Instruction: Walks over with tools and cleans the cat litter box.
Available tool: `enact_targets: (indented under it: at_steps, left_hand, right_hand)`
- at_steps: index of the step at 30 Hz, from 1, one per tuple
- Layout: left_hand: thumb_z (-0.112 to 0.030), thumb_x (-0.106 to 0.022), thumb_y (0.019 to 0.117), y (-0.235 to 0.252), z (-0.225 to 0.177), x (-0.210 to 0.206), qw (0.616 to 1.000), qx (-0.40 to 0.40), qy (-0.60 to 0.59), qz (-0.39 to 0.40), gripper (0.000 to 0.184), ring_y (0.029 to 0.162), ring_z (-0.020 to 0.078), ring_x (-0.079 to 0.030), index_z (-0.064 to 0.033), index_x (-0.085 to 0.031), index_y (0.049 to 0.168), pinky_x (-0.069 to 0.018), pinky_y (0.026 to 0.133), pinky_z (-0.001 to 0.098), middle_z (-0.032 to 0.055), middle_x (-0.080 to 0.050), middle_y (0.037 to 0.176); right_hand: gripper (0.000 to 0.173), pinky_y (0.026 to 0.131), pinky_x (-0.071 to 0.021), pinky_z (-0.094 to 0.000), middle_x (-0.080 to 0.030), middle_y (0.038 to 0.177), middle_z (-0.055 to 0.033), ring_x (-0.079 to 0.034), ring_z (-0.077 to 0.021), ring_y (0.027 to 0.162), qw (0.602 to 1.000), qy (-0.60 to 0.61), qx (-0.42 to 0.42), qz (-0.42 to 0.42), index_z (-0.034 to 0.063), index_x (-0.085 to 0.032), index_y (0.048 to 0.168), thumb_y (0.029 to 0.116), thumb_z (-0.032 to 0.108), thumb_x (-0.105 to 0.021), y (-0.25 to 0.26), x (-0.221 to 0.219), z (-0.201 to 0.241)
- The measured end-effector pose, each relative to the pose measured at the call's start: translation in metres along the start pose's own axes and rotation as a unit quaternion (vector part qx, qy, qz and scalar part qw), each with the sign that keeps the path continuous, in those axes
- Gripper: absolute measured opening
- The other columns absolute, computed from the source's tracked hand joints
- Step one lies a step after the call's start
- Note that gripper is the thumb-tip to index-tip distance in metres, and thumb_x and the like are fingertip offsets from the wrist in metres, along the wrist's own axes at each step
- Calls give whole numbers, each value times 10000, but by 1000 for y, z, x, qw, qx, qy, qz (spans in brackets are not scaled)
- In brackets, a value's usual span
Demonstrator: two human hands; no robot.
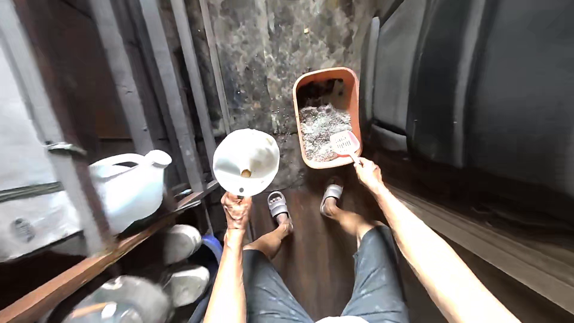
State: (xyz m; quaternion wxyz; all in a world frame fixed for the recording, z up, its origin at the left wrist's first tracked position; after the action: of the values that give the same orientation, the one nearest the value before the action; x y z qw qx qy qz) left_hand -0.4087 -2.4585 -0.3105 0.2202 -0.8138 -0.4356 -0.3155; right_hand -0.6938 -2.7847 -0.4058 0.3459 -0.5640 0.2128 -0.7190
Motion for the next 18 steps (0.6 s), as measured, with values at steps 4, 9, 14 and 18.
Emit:
enact_targets:
  at_steps: [4, 9, 14, 18]
  left_hand:
    - [-117, -673, 917, 31, 54, -61, 999, -29, 15, 13, 195, 861, 297, -714, 72, -707, 955, -565, 828, 468, 225, -712, 903]
    - [-93, -669, 902, 55, 111, -125, 998, -40, 14, 43, 197, 940, 302, -701, 78, -702, 994, -546, 893, 464, 238, -706, 978]
    - [-120, -667, 919, 74, 152, -161, 998, -45, 9, 46, 221, 963, 329, -698, 82, -702, 1002, -541, 910, 497, 257, -701, 1010]
    - [-138, -659, 919, 81, 165, -171, 998, -62, 11, 19, 233, 958, 289, -690, 78, -694, 1001, -538, 910, 446, 241, -698, 997]
  right_hand:
    - [349, 881, -480, -703, -691, 1157, -280, -649, -491, 1103, 998, -47, -19, -24, 55, -690, 1228, 1072, 300, -497, 89, -18, 9]
    - [358, 895, -468, -696, -688, 1198, -268, -642, -471, 1142, 995, -88, -27, -30, 71, -695, 1244, 1057, 280, -471, 179, -38, 15]
    - [364, 888, -482, -685, -696, 1189, -262, -654, -473, 1124, 991, -122, -10, -50, 72, -695, 1251, 1054, 297, -487, 242, -52, 17]
    - [356, 880, -479, -690, -690, 1184, -272, -649, -480, 1125, 990, -137, -3, -45, 57, -699, 1213, 1047, 304, -504, 269, -57, 22]
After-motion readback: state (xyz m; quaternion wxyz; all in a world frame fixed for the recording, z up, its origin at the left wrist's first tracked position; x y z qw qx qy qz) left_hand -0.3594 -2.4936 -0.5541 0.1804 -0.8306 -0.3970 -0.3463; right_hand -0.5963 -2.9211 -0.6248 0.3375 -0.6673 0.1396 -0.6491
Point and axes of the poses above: each hand's wrist, its own y-axis towards the middle knuckle, its own x-axis out of the back of the hand, z = x × y, the point moved 4 cm from there along y, towards the middle knuckle
